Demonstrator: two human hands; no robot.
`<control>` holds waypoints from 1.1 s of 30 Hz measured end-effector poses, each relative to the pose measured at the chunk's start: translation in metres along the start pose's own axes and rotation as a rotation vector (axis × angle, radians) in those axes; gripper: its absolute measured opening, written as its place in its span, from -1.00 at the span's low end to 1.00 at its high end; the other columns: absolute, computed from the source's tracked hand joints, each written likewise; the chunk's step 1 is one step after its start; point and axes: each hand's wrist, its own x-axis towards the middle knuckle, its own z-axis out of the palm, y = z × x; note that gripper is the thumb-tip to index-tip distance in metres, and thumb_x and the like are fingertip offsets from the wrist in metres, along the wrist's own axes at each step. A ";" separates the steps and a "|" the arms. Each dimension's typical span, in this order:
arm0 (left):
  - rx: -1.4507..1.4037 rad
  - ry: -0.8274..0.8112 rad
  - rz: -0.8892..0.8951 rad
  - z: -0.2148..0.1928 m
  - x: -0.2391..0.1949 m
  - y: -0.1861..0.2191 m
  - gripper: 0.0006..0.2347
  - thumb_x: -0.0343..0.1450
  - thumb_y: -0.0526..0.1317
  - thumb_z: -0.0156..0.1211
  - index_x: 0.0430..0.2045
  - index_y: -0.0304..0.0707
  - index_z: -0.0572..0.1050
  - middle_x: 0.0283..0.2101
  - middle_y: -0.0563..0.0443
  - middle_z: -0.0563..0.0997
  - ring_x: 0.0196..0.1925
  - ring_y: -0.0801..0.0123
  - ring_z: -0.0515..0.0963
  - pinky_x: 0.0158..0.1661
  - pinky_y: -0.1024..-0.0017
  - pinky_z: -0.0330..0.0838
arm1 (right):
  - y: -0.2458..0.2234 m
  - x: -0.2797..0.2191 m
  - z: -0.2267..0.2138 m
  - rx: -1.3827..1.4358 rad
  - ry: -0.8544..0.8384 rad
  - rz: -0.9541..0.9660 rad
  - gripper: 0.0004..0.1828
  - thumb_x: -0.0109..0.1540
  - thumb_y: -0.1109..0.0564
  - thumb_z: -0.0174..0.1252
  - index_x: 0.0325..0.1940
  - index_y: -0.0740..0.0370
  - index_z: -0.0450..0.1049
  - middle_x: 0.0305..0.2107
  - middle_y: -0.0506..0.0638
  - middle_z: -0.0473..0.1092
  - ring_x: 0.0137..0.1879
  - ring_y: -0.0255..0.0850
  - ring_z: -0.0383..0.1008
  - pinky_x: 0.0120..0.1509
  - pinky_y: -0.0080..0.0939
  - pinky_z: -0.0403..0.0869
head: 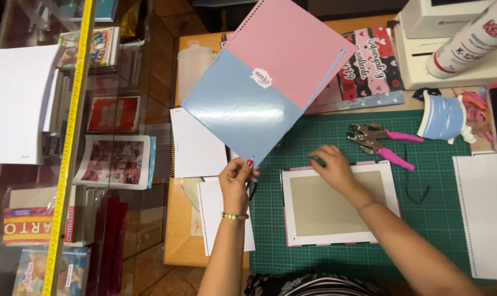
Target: The person assembles a notebook by placing a two-toned cover over a stack of white paper. They use a hole punch to create holes along the edge of the cover and paper, then insert a blue elastic band through the holes to secure the pages together.
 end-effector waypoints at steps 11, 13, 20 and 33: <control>0.053 0.074 0.091 -0.036 0.028 0.028 -0.96 0.38 -0.42 0.29 -0.38 -0.47 0.58 -0.67 -0.18 0.52 -0.66 0.41 0.46 -0.67 0.61 0.30 | -0.015 0.100 0.083 -0.437 -0.123 -0.364 -0.90 0.19 0.10 0.15 -0.27 -0.01 0.58 -0.30 -0.03 0.41 -0.09 -0.05 0.40 -0.03 -0.09 0.42; 0.042 0.085 0.085 -0.040 0.029 0.028 -0.95 0.38 -0.43 0.29 -0.37 -0.48 0.59 -0.67 -0.18 0.52 -0.65 0.41 0.46 -0.66 0.61 0.29 | -0.012 0.105 0.090 -0.491 -0.144 -0.427 -0.88 0.19 0.10 0.12 -0.29 -0.02 0.59 -0.29 -0.01 0.42 -0.10 -0.04 0.40 -0.04 -0.10 0.41; 0.030 0.088 0.075 -0.045 0.034 0.021 -0.95 0.38 -0.43 0.29 -0.37 -0.47 0.60 -0.66 -0.16 0.53 -0.65 0.40 0.50 -0.65 0.61 0.30 | 0.006 0.119 0.097 -0.581 -0.204 -0.671 -0.82 0.28 0.05 -0.03 -0.37 -0.08 0.46 -0.35 -0.09 0.38 -0.08 -0.12 0.39 -0.07 -0.17 0.38; 0.027 0.160 0.068 -0.037 0.047 0.028 -0.97 0.39 -0.37 0.29 -0.39 -0.36 0.59 -0.72 -0.10 0.50 -0.77 0.49 0.36 -0.69 0.61 0.23 | 0.021 0.116 0.096 -0.628 -0.277 -0.747 -0.85 0.31 0.06 -0.07 -0.36 -0.08 0.31 -0.37 -0.18 0.22 -0.12 -0.18 0.29 -0.19 -0.27 0.37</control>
